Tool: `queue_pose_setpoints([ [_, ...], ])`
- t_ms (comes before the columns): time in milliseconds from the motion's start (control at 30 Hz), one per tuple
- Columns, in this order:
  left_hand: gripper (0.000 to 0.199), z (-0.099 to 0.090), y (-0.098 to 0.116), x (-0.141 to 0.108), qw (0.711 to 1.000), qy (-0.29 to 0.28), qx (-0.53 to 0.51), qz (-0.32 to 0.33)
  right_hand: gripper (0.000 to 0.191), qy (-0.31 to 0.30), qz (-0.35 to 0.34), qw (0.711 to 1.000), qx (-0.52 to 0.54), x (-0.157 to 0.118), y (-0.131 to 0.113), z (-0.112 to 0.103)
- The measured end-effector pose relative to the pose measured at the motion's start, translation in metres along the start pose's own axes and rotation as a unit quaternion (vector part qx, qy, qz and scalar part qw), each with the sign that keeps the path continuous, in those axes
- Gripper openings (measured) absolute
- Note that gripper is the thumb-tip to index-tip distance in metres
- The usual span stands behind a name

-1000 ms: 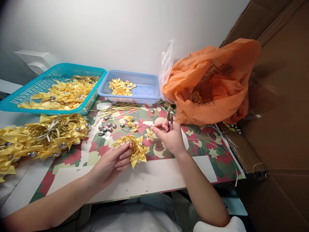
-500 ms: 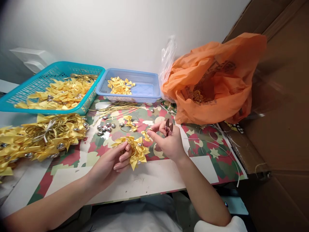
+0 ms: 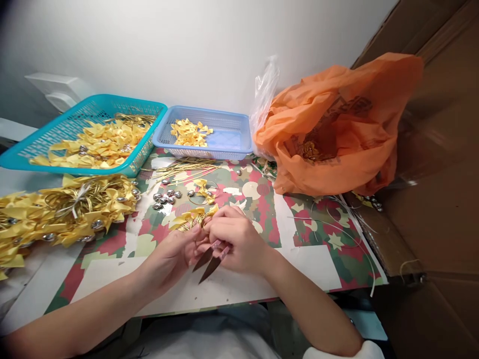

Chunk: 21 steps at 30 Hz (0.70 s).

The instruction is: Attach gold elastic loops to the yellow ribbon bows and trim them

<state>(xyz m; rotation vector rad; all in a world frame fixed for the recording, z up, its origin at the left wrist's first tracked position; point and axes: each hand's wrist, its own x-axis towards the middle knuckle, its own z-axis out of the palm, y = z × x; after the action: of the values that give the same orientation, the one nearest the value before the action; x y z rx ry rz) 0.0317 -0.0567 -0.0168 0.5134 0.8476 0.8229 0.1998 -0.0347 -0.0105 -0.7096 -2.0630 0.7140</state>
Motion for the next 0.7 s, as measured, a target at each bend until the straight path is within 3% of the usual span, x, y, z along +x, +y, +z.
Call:
queue_pose_setpoints([
  [267, 0.044, -0.0015, 0.0002, 0.0005, 0.999, -0.041, 0.026, -0.007, 0.017, -0.058, -0.099, 0.988, -0.100, -0.0039, 0.0021, 0.0010],
  [467, 0.042, -0.0012, -0.0023, 0.0027, 1.000, 0.009, -0.010, -0.023, 0.017, -0.075, -0.147, 0.975, -0.150, -0.0028, 0.0014, 0.0047],
  [600, 0.030, 0.0005, 0.0008, 0.0049, 0.998, 0.056, -0.038, 0.013, 0.026, 0.062, -0.168, 0.969, -0.168, -0.0022, -0.0053, -0.0004],
  [700, 0.026, 0.0005, 0.0037, 0.0056, 0.996, 0.054, -0.060, 0.027, 0.032, 0.193, -0.058, 0.969, -0.143, -0.0001, -0.0014, -0.0040],
])
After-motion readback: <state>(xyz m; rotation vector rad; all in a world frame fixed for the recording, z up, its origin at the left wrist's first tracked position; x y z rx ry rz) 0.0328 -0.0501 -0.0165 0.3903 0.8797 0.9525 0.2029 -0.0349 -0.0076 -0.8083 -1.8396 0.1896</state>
